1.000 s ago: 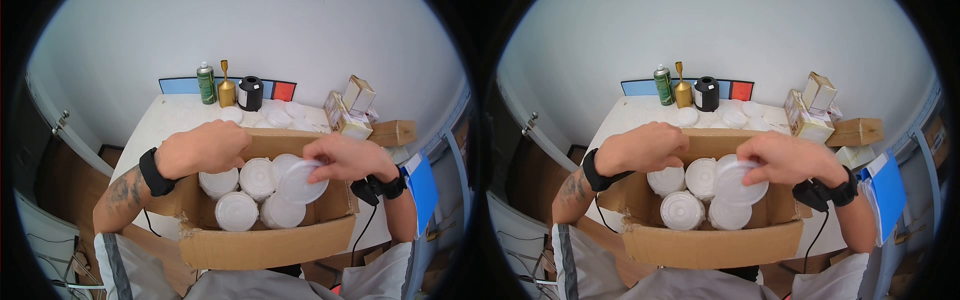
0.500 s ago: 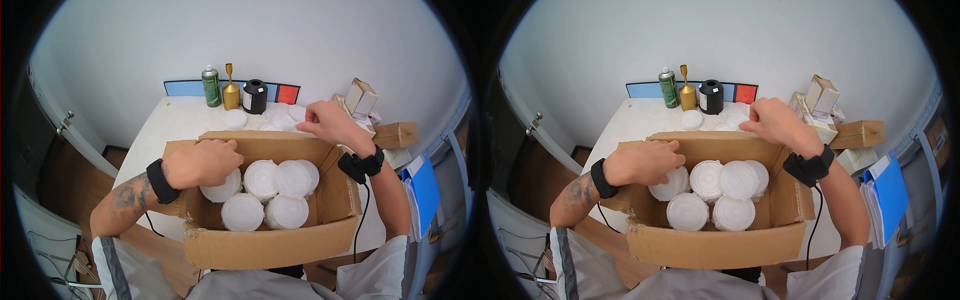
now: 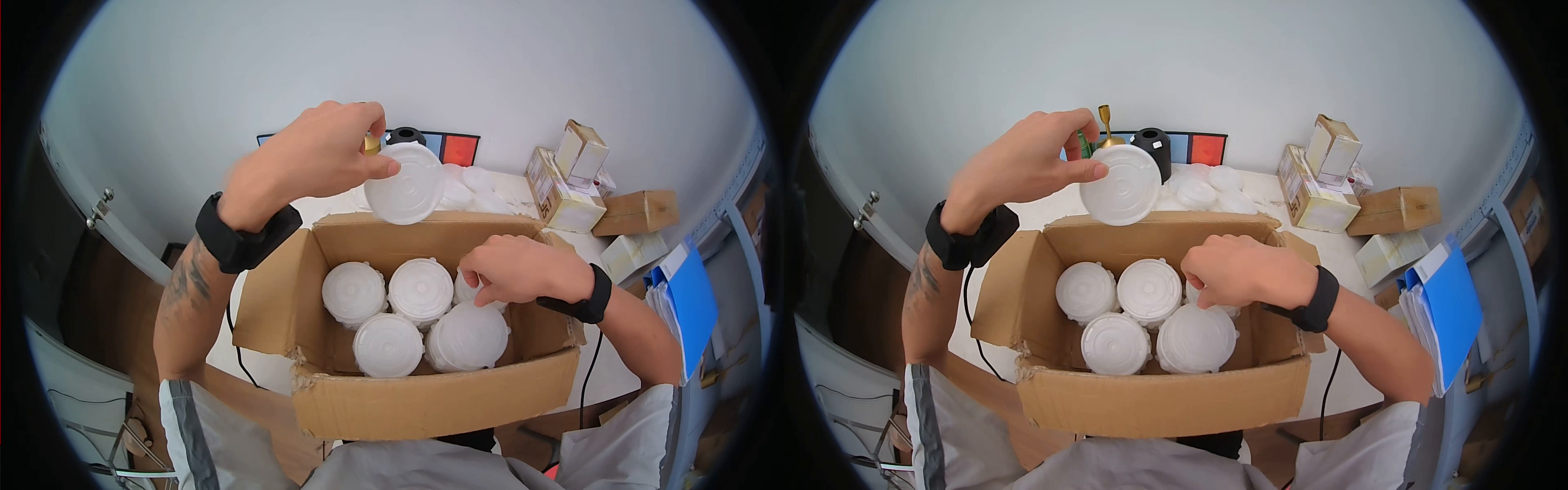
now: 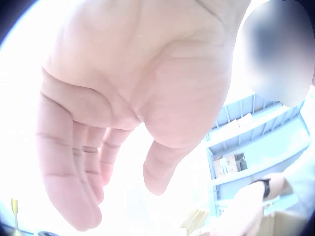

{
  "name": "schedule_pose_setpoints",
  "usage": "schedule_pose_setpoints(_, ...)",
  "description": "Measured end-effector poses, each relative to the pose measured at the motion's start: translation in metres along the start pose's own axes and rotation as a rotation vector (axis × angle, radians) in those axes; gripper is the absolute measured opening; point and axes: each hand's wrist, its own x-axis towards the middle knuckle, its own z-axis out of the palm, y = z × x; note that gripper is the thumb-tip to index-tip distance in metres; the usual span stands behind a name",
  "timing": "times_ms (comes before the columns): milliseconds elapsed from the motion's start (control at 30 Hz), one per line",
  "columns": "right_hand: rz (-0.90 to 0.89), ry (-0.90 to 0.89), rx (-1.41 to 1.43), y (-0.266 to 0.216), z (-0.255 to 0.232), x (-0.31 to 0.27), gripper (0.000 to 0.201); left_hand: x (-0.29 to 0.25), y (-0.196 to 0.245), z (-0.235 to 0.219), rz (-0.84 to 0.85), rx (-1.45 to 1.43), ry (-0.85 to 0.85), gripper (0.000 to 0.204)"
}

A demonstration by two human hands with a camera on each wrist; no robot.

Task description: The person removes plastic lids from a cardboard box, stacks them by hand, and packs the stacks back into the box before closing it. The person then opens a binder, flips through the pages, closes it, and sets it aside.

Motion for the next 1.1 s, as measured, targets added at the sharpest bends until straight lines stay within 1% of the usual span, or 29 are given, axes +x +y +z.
schedule_pose_setpoints(33, -0.044, 0.022, 0.064, 0.007, 0.001, -0.003, 0.052, 0.002, 0.002, 0.005, 0.007, 0.107, 0.202, 0.031)
schedule_pose_setpoints(67, -0.086, 0.044, 0.129, 0.013, 0.002, -0.005, 0.052, 0.003, 0.005, 0.010, 0.005, 0.106, 0.205, 0.031)
schedule_pose_setpoints(133, -0.086, 0.062, 0.135, 0.018, 0.007, -0.007, 0.051, 0.001, 0.016, 0.021, 0.019, 0.218, -0.094, 0.033)
schedule_pose_setpoints(167, -0.086, 0.081, 0.144, 0.019, 0.010, -0.008, 0.050, 0.002, 0.019, 0.031, 0.023, 0.215, -0.093, 0.033)
schedule_pose_setpoints(233, -0.086, 0.048, 0.153, 0.012, 0.013, -0.010, 0.049, 0.002, 0.019, 0.059, 0.133, 0.177, -0.397, 0.037)
schedule_pose_setpoints(267, -0.093, 0.016, 0.161, 0.006, 0.014, -0.009, 0.048, 0.002, 0.019, 0.073, 0.134, 0.175, -0.397, 0.037)
schedule_pose_setpoints(300, -0.093, 0.015, 0.160, 0.000, 0.017, -0.008, 0.048, 0.002, 0.019, 0.088, 0.184, 0.170, -0.461, 0.039)
schedule_pose_setpoints(333, -0.070, -0.031, 0.092, -0.007, 0.020, -0.007, 0.049, 0.002, 0.020, 0.099, 0.235, 0.166, -0.523, 0.041)
schedule_pose_setpoints(367, -0.048, -0.077, 0.024, -0.012, 0.020, -0.007, 0.050, 0.000, 0.023, 0.106, 0.234, 0.166, -0.520, 0.041)
schedule_pose_setpoints(433, -0.026, -0.056, 0.004, -0.017, 0.017, -0.011, 0.047, -0.005, 0.030, 0.116, 0.195, 0.170, -0.602, 0.042)
schedule_pose_setpoints(467, -0.006, -0.036, -0.011, -0.019, 0.015, -0.013, 0.044, -0.008, 0.032, 0.117, 0.195, 0.171, -0.600, 0.042)
schedule_pose_setpoints(500, -0.007, -0.036, -0.012, -0.018, 0.011, -0.017, 0.044, -0.010, 0.032, 0.118, 0.225, 0.175, -0.536, 0.042)
schedule_pose_setpoints(533, -0.044, 0.007, 0.048, -0.014, 0.003, -0.022, 0.042, -0.013, 0.033, 0.117, 0.250, 0.178, -0.471, 0.044)
schedule_pose_setpoints(567, -0.084, 0.046, 0.109, -0.009, -0.004, -0.025, 0.040, -0.015, 0.034, 0.113, 0.242, 0.176, -0.473, 0.044)
schedule_pose_setpoints(600, -0.090, 0.041, 0.109, -0.004, -0.012, -0.030, 0.040, -0.018, 0.035, 0.110, 0.214, 0.157, -0.435, 0.045)
schedule_pose_setpoints(633, -0.113, 0.084, 0.227, 0.005, -0.021, -0.035, 0.040, -0.018, 0.036, 0.107, 0.189, 0.138, -0.397, 0.047)
schedule_pose_setpoints(667, -0.133, 0.129, 0.346, 0.015, -0.029, -0.038, 0.041, -0.018, 0.035, 0.105, 0.192, 0.138, -0.402, 0.047)
schedule_pose_setpoints(733, -0.144, 0.312, 0.493, 0.040, -0.044, -0.034, 0.042, -0.014, 0.031, 0.099, 0.143, 0.010, -0.472, 0.048)
schedule_pose_setpoints(767, -0.141, 0.320, 0.501, 0.044, -0.053, -0.034, 0.042, -0.015, 0.029, 0.098, 0.163, 0.015, -0.473, 0.044)
schedule_pose_setpoints(833, 0.058, 0.510, 0.766, 0.048, -0.070, -0.034, 0.044, -0.017, 0.031, 0.094, 0.161, 0.030, -0.475, 0.044)
schedule_pose_setpoints(867, 0.096, 0.600, 0.794, 0.054, -0.068, -0.020, 0.046, -0.017, 0.033, 0.091, 0.151, 0.037, -0.470, 0.043)
schedule_pose_setpoints(933, 0.215, 0.623, 0.723, 0.054, -0.067, -0.007, 0.050, -0.015, 0.033, 0.089, 0.167, 0.010, -0.482, 0.043)
schedule_pose_setpoints(1000, 0.250, 0.484, 0.543, 0.052, -0.061, 0.001, 0.054, -0.016, 0.031, 0.090, 0.172, -0.023, -0.487, 0.042)
schedule_pose_setpoints(1033, 0.250, 0.339, 0.478, 0.045, -0.059, 0.000, 0.054, -0.018, 0.029, 0.095, 0.176, -0.017, -0.424, 0.042)
schedule_pose_setpoints(1067, 0.242, 0.337, 0.472, 0.040, -0.052, 0.003, 0.054, -0.020, 0.027, 0.096, 0.176, -0.013, -0.360, 0.041)
schedule_pose_setpoints(1100, 0.263, 0.328, 0.316, 0.036, -0.041, 0.007, 0.052, -0.022, 0.025, 0.096, 0.168, -0.015, -0.359, 0.041)
